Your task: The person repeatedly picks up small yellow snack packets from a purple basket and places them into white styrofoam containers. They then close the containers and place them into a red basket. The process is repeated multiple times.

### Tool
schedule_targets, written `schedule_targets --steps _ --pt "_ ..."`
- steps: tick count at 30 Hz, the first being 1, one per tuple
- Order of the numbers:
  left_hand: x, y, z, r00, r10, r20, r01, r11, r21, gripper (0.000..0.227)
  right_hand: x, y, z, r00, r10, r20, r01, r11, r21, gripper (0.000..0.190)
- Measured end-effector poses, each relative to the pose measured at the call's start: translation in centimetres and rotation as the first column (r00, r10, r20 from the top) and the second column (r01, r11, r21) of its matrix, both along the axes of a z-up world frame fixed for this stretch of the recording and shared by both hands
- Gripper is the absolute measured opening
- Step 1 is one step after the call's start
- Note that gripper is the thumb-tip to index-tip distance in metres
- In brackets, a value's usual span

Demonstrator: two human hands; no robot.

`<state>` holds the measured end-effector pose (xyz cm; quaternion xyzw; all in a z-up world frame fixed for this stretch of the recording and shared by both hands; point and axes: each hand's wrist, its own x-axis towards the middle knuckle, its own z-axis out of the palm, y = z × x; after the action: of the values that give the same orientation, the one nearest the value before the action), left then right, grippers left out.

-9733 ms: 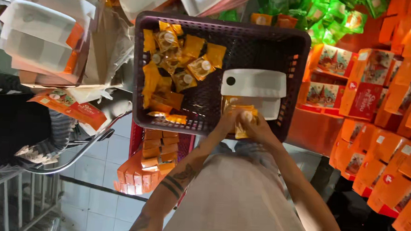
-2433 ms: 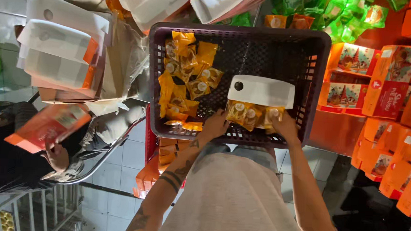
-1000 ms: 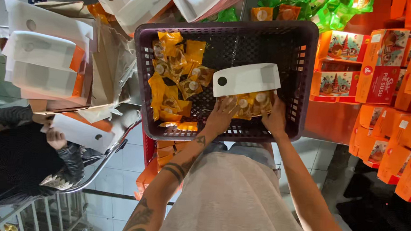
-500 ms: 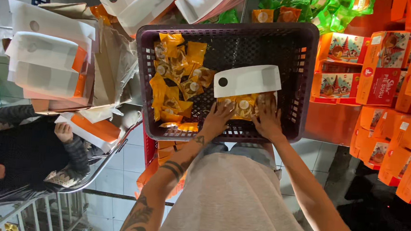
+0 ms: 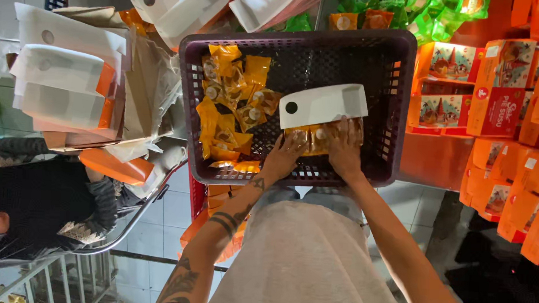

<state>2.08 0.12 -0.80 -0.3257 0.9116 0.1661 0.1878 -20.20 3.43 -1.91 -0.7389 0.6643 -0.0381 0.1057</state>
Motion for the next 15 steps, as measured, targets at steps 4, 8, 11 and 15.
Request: schedule_targets --steps 4,8,11,15 --pt "-0.4 -0.5 0.9 0.974 0.176 -0.146 -0.164 0.983 0.086 0.061 -0.6 -1.0 0.3 0.993 0.018 0.113 0.007 0.977 -0.211 0.038" --pt "-0.5 -2.6 1.6 0.641 0.653 -0.403 -0.647 0.742 0.176 0.078 -2.8 -2.6 0.7 0.824 -0.337 0.456 0.408 0.911 -0.064 0.075" --pt "-1.2 -5.3 1.4 0.381 0.893 -0.239 -0.673 0.445 0.591 0.098 -4.5 -4.5 1.0 0.662 -0.421 0.621 0.39 0.9 0.194 0.083" --pt "-1.5 -8.7 2.2 0.326 0.929 -0.174 -0.618 0.349 0.704 0.083 -6.5 -7.8 0.9 0.677 -0.458 0.577 0.427 0.882 0.199 0.057"
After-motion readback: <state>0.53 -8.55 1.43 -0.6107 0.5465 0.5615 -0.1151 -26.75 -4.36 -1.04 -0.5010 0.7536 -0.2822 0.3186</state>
